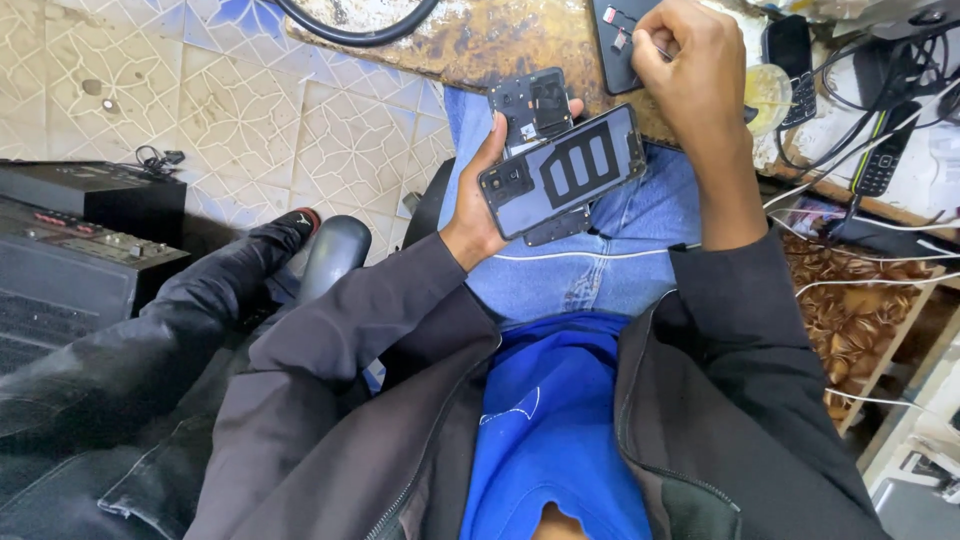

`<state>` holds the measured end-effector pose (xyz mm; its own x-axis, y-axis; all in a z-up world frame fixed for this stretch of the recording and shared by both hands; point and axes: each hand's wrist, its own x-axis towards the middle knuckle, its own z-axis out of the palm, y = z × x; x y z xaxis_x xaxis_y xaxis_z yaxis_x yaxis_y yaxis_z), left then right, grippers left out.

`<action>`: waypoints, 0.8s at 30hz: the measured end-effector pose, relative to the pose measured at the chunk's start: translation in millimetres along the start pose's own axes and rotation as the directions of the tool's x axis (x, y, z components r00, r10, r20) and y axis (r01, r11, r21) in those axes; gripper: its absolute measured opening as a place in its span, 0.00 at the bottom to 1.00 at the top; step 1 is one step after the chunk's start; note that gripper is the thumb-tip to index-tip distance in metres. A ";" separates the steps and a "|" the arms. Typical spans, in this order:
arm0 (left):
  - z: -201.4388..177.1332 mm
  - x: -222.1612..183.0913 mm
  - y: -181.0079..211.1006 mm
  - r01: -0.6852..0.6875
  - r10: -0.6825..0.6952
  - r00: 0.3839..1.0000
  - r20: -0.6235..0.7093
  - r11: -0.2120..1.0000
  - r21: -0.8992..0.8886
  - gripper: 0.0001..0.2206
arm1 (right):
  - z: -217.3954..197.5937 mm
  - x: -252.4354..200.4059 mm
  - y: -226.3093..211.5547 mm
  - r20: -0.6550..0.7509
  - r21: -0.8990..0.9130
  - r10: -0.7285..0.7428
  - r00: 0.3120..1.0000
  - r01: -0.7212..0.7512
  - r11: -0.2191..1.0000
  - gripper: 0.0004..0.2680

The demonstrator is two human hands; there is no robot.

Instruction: The person is disassembling a smartphone by using a precision screwdriver to remove multiple small screws from the internal frame.

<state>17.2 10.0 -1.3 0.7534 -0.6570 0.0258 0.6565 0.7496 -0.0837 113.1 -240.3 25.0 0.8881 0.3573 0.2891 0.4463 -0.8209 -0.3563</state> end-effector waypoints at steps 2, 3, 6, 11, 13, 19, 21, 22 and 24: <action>1.4 -0.1 0.0 -0.001 0.001 1.000 -0.014 1.000 -0.004 0.32 | 3.2 0.1 3.2 0.010 -0.020 0.003 1.000 -0.003 1.000 0.05; 2.9 -0.1 0.0 -0.016 0.016 1.000 0.002 1.000 0.019 0.31 | 3.3 0.9 2.7 0.020 -0.014 0.018 1.000 -0.018 1.000 0.05; 4.2 0.0 0.5 -0.025 0.025 1.000 -0.001 0.999 0.036 0.31 | 4.5 3.1 3.3 0.031 -0.012 0.021 0.999 -0.021 1.000 0.06; 3.9 0.0 1.2 -0.021 0.024 0.998 -0.051 0.998 0.053 0.32 | -1.3 5.3 -2.5 0.025 -0.018 -0.012 1.000 0.012 1.000 0.03; 3.1 -0.3 1.4 0.011 -0.008 0.998 -0.069 0.999 0.038 0.33 | -3.9 6.0 -3.9 0.024 -0.008 -0.021 1.000 0.021 1.000 0.03; 7.5 -0.7 1.5 -0.039 0.044 0.998 -0.045 0.993 0.113 0.31 | -10.5 10.3 -11.2 0.025 0.024 -0.051 0.998 0.050 0.998 0.04; 4.7 -1.0 1.2 -0.023 0.027 0.999 -0.042 0.996 0.084 0.32 | -12.3 9.6 -11.0 0.024 0.014 -0.049 0.999 0.049 0.999 0.04; 3.3 -0.9 1.2 -0.002 0.004 0.999 -0.036 0.998 0.057 0.32 | -13.4 8.8 -10.8 0.019 0.000 -0.044 0.999 0.044 0.999 0.04; 2.4 -0.8 0.9 -0.005 0.007 0.999 -0.037 0.998 0.059 0.32 | -15.3 5.2 -8.4 -0.015 0.023 -0.022 1.000 0.022 1.000 0.04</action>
<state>17.3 11.4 1.0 0.7563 -0.6542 -0.0112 0.6538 0.7563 -0.0245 112.2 -238.4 43.1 0.8765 0.3682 0.3099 0.4680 -0.8027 -0.3698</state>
